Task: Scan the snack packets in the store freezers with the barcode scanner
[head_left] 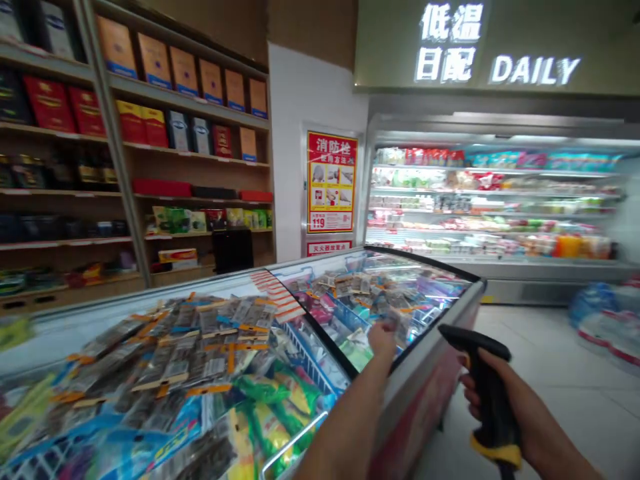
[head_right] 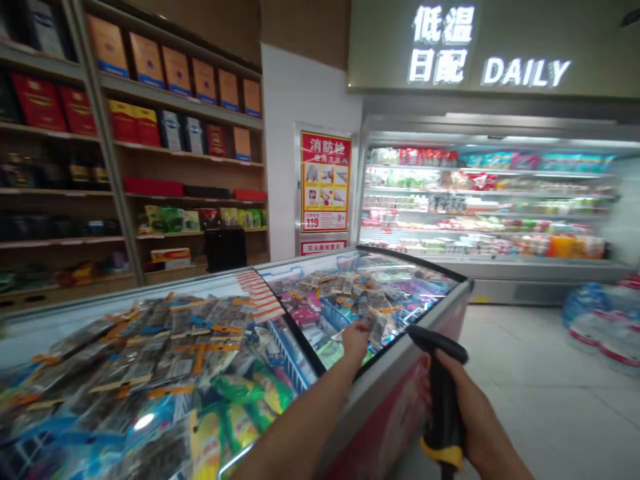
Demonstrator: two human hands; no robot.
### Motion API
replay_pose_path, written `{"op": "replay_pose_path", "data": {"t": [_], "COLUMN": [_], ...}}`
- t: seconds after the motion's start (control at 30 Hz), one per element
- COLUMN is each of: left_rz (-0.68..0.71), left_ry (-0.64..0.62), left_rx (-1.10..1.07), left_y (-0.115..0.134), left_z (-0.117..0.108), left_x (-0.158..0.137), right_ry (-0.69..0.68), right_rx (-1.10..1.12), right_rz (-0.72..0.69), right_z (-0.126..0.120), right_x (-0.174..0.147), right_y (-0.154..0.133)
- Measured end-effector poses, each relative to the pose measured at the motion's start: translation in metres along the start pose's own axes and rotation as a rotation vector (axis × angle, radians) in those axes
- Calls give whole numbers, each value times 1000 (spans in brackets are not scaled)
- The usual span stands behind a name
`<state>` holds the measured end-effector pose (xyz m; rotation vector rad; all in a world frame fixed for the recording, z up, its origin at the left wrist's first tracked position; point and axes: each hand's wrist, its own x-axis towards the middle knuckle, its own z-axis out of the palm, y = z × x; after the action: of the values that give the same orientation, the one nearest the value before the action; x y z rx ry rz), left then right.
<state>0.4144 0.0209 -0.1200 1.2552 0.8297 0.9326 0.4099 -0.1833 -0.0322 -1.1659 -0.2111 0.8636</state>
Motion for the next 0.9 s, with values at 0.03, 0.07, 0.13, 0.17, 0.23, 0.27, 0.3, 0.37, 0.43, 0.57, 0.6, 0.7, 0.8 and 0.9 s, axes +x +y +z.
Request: {"op": "replay_pose_path", "data": {"t": [0.03,0.07,0.13,0.17,0.23,0.27,0.3,0.37,0.43,0.57,0.6,0.7,0.8,0.9], "left_rz": [21,33,42,42,48,57,67,88,105,135,137,129,120,123], "left_ry": [50,66,62,53,39,35,37,45,62,85,87,100,104,109], "left_rx": [34,17,-52,-104,-197,-238,-271,-319,-345,-340,-340,-365,-384,-374], "left_y": [0,2,7,10,18,22,26,33,39,47,49,54,59,61], "left_z": [-9,-19,-41,-52,-68,-74,-78,-85,-92,-105,-108,-117,-125,-134], "left_x": [1,2,3,3,0,-1,-2,-3,-2,1,1,0,-1,-2], "right_ry": [-23,-32,-59,-65,-64,-63,-61,-59,-53,-49,-51,-69,-98,-118], "right_rx": [26,38,30,14,-25,-40,-53,-71,-91,-138,-150,-164,-147,-129], "right_rz": [25,27,40,43,49,48,48,43,42,71,70,33,20,34], "right_z": [6,14,30,38,52,58,64,73,82,96,99,109,117,123], "right_x": [-4,-6,-10,-12,-16,-18,-20,-25,-28,-32,-34,-40,-47,-52], "right_y": [0,1,4,7,12,14,17,21,23,26,27,30,34,38]}}
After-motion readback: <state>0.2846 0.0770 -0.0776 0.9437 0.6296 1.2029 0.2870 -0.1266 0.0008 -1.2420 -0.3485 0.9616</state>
